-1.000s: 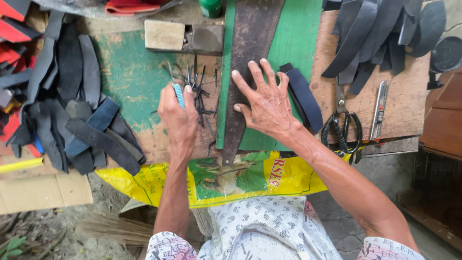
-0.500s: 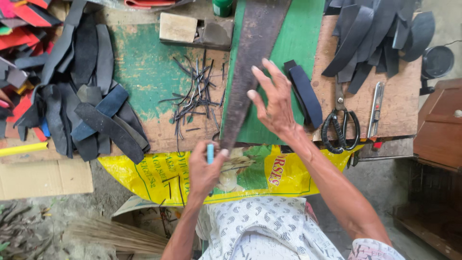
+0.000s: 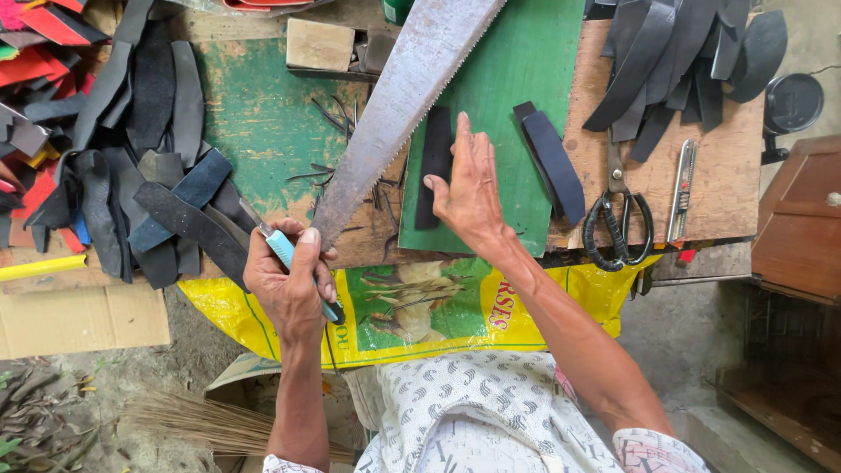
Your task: The person uses a utility knife to cut black rubber strips on a green cutting board. They repeatedly position the strips, cut them into smaller pieces, and set the cut pieces aside on the table.
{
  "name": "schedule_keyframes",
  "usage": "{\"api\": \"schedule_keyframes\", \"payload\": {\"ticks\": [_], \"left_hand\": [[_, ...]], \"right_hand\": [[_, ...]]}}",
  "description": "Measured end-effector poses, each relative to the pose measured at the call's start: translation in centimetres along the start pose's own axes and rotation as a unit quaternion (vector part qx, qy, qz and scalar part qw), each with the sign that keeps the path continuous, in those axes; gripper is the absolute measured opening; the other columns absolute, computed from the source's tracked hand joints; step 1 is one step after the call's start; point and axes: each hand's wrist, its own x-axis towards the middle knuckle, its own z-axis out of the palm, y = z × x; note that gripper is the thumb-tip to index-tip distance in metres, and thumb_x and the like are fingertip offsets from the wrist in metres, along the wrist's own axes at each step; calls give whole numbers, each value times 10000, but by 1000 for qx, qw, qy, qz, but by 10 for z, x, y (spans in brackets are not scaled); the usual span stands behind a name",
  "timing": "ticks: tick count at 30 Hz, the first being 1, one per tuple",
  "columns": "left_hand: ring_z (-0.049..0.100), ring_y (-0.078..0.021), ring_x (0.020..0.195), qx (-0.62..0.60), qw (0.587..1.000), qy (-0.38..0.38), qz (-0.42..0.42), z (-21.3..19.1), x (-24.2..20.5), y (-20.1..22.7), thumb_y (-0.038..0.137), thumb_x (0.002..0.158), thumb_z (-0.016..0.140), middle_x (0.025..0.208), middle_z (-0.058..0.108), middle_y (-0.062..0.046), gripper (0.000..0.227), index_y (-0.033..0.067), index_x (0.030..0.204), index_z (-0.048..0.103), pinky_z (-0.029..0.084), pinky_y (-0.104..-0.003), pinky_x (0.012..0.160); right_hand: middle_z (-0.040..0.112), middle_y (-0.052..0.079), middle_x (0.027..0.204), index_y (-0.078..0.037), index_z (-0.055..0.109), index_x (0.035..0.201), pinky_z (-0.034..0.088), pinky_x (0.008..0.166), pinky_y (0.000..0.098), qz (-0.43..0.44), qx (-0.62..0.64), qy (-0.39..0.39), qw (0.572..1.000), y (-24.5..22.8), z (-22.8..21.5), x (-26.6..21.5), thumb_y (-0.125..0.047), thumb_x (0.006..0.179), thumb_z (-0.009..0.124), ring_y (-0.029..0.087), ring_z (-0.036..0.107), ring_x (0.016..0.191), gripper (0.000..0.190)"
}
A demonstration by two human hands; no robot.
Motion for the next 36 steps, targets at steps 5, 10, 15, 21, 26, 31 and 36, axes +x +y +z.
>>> {"api": "schedule_keyframes", "payload": {"ticks": [5, 10, 15, 21, 26, 31, 36], "left_hand": [[525, -90, 487, 1, 1000, -11, 15, -3, 1, -2, 15, 1010, 635, 835, 610, -87, 128, 27, 1096, 542, 422, -229, 421], [536, -80, 497, 23, 1000, -10, 18, -1, 2, -5, 36, 1010, 642, 827, 611, -78, 129, 25, 1100, 550, 416, -222, 410], [535, -80, 494, 42, 999, -2, 10, -1, -3, -12, 50, 1022, 655, 786, 617, -76, 115, 13, 1073, 559, 411, -224, 420], [539, -75, 460, 112, 990, -13, -83, -3, -5, -39, 112, 967, 661, 765, 620, -50, 143, 46, 1054, 568, 402, -232, 372], [606, -78, 670, 432, 887, -54, 152, 1, -8, -46, 174, 1067, 764, 860, 695, -32, 206, 58, 1053, 595, 473, -228, 585], [514, -52, 444, 140, 970, -100, -169, 34, -20, -39, 181, 872, 818, 799, 675, -44, 319, 81, 1036, 563, 399, -223, 333], [495, -53, 410, -38, 959, -157, -234, 64, -13, -55, 44, 771, 863, 818, 716, -92, 459, 109, 1001, 472, 363, -220, 317]], "right_hand": [[570, 123, 1011, -8, 546, 1320, 441, 931, 430, 85, 10, -43, 995, 8, -4, 4, -39, 775, 811, 310, 531, 991, 606], [561, 164, 1044, 21, 555, 1248, 423, 906, 455, 10, -23, 17, 1000, -3, 1, 0, -39, 729, 834, 330, 520, 990, 592], [600, 140, 953, 31, 585, 1209, 464, 824, 427, 37, 1, -2, 999, -11, 5, 1, -50, 703, 833, 307, 563, 900, 569], [651, 24, 949, 35, 641, 1132, 505, 713, 277, 250, 412, -157, 862, 18, -53, -45, -118, 930, 796, 93, 598, 829, 298], [707, 39, 1065, -3, 596, 1203, 567, 877, 271, 287, 539, -155, 777, 16, -68, -76, -85, 897, 746, 93, 675, 949, 351], [699, 62, 1085, 5, 584, 1213, 556, 910, 298, 281, 559, -185, 758, -2, -67, -73, -93, 907, 759, 116, 670, 981, 366], [691, 62, 1107, -4, 574, 1233, 539, 937, 295, 271, 595, -198, 731, -6, -66, -71, -122, 920, 771, 110, 660, 1016, 388]]}}
